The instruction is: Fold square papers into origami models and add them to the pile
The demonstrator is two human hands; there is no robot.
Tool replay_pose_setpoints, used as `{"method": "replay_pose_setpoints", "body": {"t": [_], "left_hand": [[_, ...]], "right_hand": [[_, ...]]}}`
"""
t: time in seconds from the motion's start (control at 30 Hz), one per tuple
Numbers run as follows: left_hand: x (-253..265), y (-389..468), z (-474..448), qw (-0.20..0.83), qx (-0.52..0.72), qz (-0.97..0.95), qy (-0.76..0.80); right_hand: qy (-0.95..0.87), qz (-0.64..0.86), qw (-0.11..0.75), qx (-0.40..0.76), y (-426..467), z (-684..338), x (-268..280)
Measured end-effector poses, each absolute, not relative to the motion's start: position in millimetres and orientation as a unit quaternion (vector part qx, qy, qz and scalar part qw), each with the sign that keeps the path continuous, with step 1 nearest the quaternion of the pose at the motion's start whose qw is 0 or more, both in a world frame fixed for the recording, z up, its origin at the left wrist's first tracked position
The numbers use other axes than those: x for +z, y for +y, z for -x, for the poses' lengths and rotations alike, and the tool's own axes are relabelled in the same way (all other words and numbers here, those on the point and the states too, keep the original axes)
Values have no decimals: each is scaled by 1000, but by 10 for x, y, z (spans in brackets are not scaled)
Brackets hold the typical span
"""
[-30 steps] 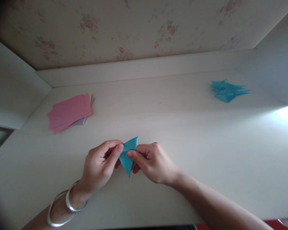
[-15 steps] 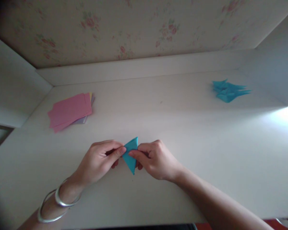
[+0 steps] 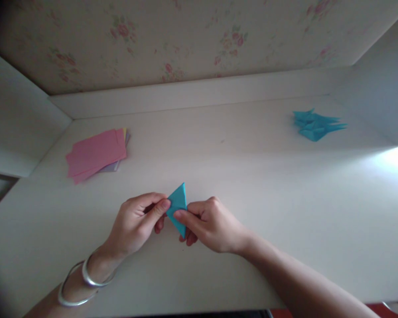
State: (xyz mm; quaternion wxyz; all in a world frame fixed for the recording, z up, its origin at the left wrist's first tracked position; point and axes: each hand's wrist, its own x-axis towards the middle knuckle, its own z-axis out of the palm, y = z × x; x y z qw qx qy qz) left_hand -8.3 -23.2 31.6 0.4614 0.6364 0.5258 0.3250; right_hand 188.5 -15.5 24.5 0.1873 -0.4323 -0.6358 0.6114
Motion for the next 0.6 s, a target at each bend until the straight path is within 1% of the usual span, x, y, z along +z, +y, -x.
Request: {"method": "replay_pose_setpoints", "body": {"t": [0.2, 0.33, 0.4, 0.6], "left_hand": [[298, -227, 64, 461, 344, -618, 536], [294, -216, 71, 457, 373, -589, 552], [294, -215, 74, 459, 383, -579, 555], [281, -215, 66, 478, 389, -563, 550]], "right_hand": [[-626, 448, 197, 607, -160, -1876, 238], [-601, 412, 181, 660, -177, -1898, 241], [-594, 413, 172, 668, -192, -1903, 241], [-650, 429, 178, 601, -211, -1887, 246]]}}
